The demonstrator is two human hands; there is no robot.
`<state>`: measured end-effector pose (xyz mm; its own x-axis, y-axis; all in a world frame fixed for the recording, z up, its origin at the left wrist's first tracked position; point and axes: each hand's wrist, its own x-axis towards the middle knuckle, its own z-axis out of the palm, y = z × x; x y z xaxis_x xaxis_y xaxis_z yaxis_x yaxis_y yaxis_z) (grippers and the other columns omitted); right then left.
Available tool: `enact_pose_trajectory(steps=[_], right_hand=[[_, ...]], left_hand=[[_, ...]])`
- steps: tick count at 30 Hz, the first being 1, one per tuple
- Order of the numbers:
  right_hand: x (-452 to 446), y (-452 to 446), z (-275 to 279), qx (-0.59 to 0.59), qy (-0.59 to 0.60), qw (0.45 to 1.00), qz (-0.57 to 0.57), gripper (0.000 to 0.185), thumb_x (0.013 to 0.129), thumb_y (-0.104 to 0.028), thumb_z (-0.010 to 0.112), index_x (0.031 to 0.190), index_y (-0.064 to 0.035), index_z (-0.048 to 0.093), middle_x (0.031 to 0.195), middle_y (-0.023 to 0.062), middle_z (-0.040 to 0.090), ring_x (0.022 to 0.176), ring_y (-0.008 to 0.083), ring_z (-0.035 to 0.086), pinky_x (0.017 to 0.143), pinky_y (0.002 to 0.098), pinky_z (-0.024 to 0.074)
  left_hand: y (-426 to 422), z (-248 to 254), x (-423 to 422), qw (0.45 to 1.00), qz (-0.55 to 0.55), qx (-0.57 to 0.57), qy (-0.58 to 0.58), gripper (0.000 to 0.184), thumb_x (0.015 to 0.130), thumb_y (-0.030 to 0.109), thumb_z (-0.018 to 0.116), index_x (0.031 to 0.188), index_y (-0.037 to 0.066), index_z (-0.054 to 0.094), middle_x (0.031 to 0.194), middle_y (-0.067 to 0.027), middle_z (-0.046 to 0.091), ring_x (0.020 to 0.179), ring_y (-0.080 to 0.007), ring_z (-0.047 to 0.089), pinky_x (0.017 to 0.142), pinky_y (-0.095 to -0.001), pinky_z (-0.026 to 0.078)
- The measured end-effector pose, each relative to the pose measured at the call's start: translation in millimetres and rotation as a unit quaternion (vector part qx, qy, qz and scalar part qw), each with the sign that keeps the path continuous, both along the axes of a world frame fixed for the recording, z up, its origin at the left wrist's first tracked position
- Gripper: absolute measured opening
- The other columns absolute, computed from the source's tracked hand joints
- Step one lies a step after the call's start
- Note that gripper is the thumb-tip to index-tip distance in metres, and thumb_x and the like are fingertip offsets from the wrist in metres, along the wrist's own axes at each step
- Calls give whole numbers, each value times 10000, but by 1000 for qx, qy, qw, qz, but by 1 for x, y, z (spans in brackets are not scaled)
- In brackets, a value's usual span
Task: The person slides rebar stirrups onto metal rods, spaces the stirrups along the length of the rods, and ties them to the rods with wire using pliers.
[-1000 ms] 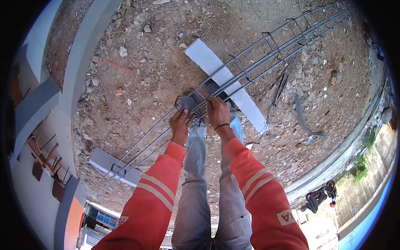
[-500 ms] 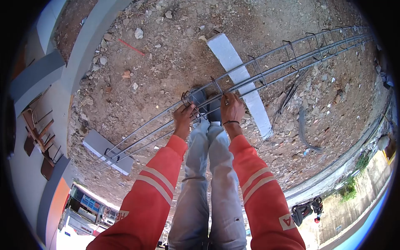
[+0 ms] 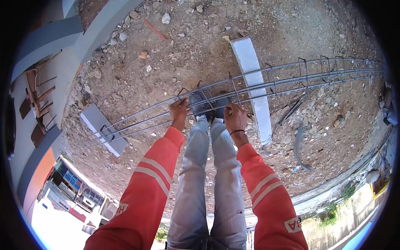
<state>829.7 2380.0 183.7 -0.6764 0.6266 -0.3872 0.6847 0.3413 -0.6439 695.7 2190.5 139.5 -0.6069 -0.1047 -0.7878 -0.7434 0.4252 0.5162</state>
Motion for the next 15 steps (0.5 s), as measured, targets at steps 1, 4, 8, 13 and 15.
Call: enact_pose_trajectory(steps=[1,4,8,13,15], right_hand=[[-4,-6,1,1,1,1000,5,56,812,-129,651,843,-85,667,849,124,675,736,344,651,655,432,511],[-23,-30,3,-43,-48,997,53,144,831,-200,656,928,-95,639,878,135,676,847,362,656,705,446,519],[-52,-53,-3,-9,-112,992,52,179,854,-230,641,978,-106,609,906,130,678,879,370,654,718,472,517],[-57,-78,-27,-14,-146,988,45,133,868,-220,603,947,-117,575,928,126,676,861,399,642,702,497,504],[-52,-91,-38,-2,-133,990,40,109,862,-191,594,934,-114,564,923,132,670,858,415,630,696,512,489]], left_hand=[[-8,0,0,1000,-5,-8,-5,198,871,145,691,984,-17,710,745,-80,658,614,-136,622,472,-291,519],[-34,2,-1,997,-48,-54,22,182,853,174,705,957,29,736,736,-95,676,579,-151,617,469,-305,503],[-71,-5,-11,976,-150,-135,82,189,830,210,713,950,70,752,675,-115,674,547,-195,611,539,-348,474],[-95,-4,-30,970,-165,-172,44,242,825,276,697,928,64,752,661,-136,671,621,-292,641,628,-411,474],[-106,-9,-33,964,-200,-166,60,255,823,300,692,888,60,749,675,-160,670,654,-336,649,629,-421,473]])
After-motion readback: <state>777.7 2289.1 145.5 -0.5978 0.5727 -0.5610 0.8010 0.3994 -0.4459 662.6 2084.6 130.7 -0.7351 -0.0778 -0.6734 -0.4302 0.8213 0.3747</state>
